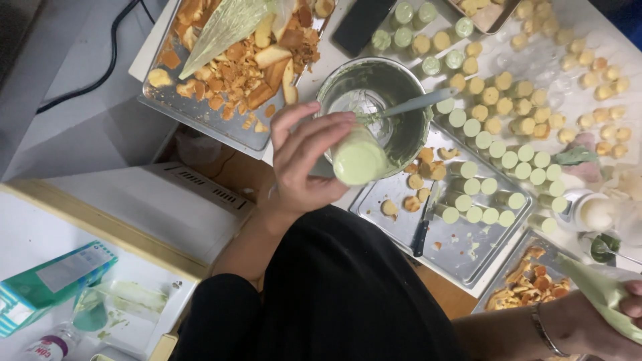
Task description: Piping green cream into small plastic dessert cups at a kitchen station.
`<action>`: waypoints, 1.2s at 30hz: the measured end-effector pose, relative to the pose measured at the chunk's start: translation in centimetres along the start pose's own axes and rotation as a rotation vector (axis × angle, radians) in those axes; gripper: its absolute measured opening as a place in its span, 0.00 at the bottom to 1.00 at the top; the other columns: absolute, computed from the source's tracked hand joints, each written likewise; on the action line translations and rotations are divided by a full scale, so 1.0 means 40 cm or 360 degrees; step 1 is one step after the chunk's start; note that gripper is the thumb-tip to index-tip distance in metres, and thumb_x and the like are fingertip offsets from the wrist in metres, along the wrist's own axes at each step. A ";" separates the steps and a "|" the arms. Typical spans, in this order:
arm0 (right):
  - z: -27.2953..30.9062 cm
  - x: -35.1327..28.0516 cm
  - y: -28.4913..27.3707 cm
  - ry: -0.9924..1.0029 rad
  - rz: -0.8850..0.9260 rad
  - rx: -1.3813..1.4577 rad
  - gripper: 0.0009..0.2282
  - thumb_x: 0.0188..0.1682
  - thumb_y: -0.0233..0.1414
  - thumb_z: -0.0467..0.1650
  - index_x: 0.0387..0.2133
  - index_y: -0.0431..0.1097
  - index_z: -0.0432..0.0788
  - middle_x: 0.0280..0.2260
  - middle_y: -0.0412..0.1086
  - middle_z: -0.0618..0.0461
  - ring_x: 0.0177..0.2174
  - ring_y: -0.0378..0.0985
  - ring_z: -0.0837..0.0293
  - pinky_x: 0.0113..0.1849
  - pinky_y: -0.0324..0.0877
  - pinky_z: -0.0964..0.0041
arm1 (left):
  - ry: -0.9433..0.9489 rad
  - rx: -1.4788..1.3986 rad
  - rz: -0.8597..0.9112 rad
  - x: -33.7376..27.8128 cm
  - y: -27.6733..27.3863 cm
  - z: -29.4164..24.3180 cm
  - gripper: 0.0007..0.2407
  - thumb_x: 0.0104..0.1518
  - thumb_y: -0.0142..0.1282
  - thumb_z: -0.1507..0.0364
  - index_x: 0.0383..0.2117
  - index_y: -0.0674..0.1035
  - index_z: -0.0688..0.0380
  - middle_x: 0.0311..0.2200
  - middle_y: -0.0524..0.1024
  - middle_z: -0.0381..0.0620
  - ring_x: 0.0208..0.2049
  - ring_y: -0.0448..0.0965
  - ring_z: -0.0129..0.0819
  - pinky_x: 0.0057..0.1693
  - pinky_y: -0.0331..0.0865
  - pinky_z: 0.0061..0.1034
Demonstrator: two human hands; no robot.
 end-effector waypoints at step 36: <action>0.220 -0.049 0.153 0.0250 -0.0365 0.0999 0.23 0.57 0.37 0.49 0.42 0.58 0.39 0.33 0.58 0.48 0.30 0.65 0.56 0.37 0.68 0.64 | -0.0841 -0.2651 0.0936 0.100 0.304 -0.035 0.35 0.60 0.65 0.57 0.65 0.67 0.73 0.57 0.73 0.64 0.51 0.81 0.45 0.62 0.74 0.46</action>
Point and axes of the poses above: each hand's wrist, its own x-axis towards the middle knuckle, its own y-axis out of the palm, z = x × y, the point moved 9 cm from there along x, towards the middle knuckle
